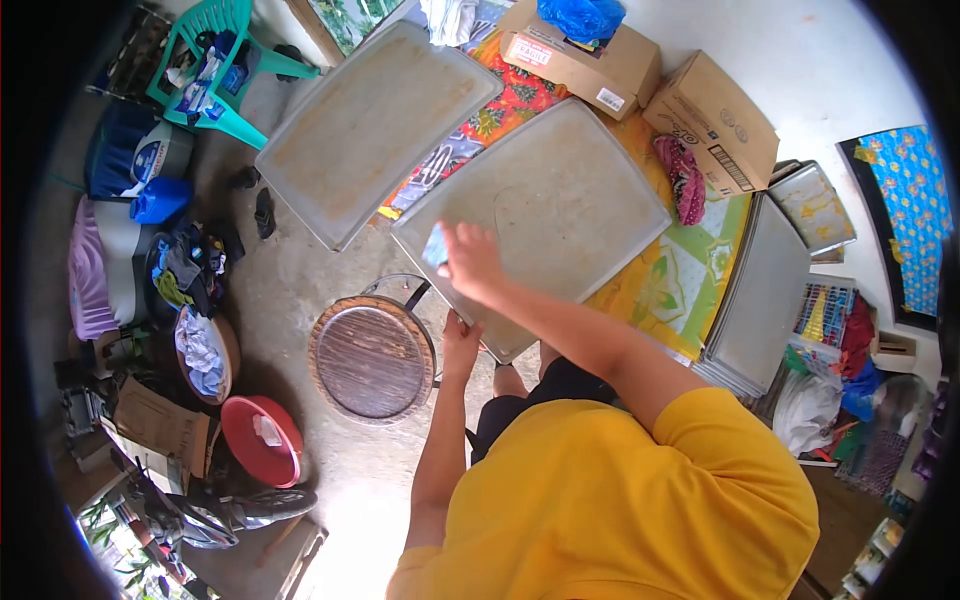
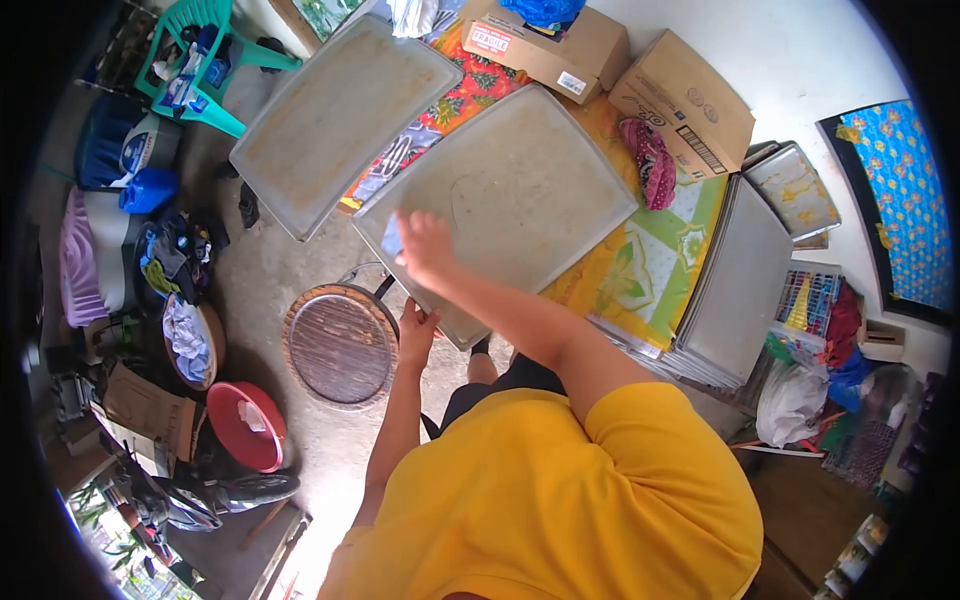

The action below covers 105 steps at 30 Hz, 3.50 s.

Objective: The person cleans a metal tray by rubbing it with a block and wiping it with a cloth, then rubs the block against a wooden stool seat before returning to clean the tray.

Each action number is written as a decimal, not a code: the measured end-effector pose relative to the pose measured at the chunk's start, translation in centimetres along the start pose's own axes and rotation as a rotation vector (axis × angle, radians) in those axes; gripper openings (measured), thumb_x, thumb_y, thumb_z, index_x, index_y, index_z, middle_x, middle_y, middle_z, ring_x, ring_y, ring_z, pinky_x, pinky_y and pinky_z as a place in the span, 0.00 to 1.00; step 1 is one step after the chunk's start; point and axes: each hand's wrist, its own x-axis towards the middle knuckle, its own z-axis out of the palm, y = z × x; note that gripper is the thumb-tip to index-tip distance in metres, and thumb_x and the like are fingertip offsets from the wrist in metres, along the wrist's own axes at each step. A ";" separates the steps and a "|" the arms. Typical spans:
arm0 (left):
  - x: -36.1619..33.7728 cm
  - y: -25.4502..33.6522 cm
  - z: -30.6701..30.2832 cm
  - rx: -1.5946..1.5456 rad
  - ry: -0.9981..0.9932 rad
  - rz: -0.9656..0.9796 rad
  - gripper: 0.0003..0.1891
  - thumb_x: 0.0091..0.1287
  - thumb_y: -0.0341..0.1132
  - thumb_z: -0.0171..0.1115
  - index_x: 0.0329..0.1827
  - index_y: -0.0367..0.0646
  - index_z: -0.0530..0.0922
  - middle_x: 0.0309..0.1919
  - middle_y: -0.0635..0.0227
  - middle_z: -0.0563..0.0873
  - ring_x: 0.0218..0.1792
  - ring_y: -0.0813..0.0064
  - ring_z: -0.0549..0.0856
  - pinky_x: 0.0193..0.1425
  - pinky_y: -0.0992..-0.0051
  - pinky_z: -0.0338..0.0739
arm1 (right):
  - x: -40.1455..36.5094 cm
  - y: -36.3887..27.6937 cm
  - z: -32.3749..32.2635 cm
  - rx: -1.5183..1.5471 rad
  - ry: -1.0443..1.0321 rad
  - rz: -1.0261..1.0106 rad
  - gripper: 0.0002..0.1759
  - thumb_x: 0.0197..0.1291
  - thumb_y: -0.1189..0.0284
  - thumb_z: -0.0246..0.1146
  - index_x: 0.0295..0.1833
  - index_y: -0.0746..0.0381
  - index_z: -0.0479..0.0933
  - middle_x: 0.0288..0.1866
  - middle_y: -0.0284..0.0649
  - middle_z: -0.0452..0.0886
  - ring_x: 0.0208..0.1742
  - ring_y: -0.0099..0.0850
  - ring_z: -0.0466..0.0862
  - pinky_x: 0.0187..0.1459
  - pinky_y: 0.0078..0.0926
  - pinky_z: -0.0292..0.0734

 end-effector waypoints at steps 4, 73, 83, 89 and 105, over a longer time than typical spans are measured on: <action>-0.6 1.5 0.4 0.019 0.005 -0.030 0.25 0.66 0.23 0.60 0.65 0.33 0.64 0.30 0.60 0.85 0.27 0.76 0.84 0.25 0.76 0.79 | 5.8 7.6 -2.4 -0.065 0.202 0.278 0.41 0.47 0.60 0.73 0.66 0.64 0.68 0.43 0.48 0.78 0.47 0.46 0.80 0.47 0.47 0.75; -1.4 4.9 -1.2 -0.616 -0.268 -0.311 0.45 0.70 0.67 0.50 0.82 0.58 0.42 0.65 0.53 0.75 0.58 0.59 0.82 0.55 0.63 0.78 | -7.3 14.3 -8.3 -0.019 0.078 0.492 0.44 0.47 0.61 0.75 0.66 0.67 0.65 0.50 0.53 0.78 0.52 0.49 0.79 0.52 0.46 0.74; -0.7 4.4 -2.4 -0.655 -0.235 -0.337 0.56 0.63 0.77 0.47 0.82 0.56 0.31 0.70 0.44 0.67 0.64 0.47 0.74 0.66 0.50 0.69 | -11.4 9.2 -7.0 0.070 0.038 0.468 0.48 0.48 0.58 0.75 0.71 0.65 0.62 0.47 0.52 0.77 0.48 0.51 0.79 0.49 0.47 0.74; -0.1 4.0 -3.0 -0.621 -0.278 -0.340 0.57 0.61 0.79 0.45 0.82 0.56 0.32 0.61 0.50 0.76 0.54 0.54 0.81 0.56 0.58 0.72 | -13.9 1.2 -2.9 0.068 0.010 0.181 0.48 0.49 0.58 0.74 0.72 0.64 0.60 0.48 0.51 0.76 0.50 0.49 0.78 0.51 0.46 0.73; 4.4 -3.1 -4.0 0.022 0.111 0.108 0.47 0.64 0.66 0.59 0.79 0.50 0.55 0.72 0.55 0.67 0.71 0.51 0.66 0.69 0.35 0.51 | -11.0 8.5 -7.9 0.500 -0.058 0.469 0.54 0.47 0.48 0.75 0.70 0.73 0.61 0.64 0.63 0.71 0.67 0.55 0.71 0.67 0.42 0.68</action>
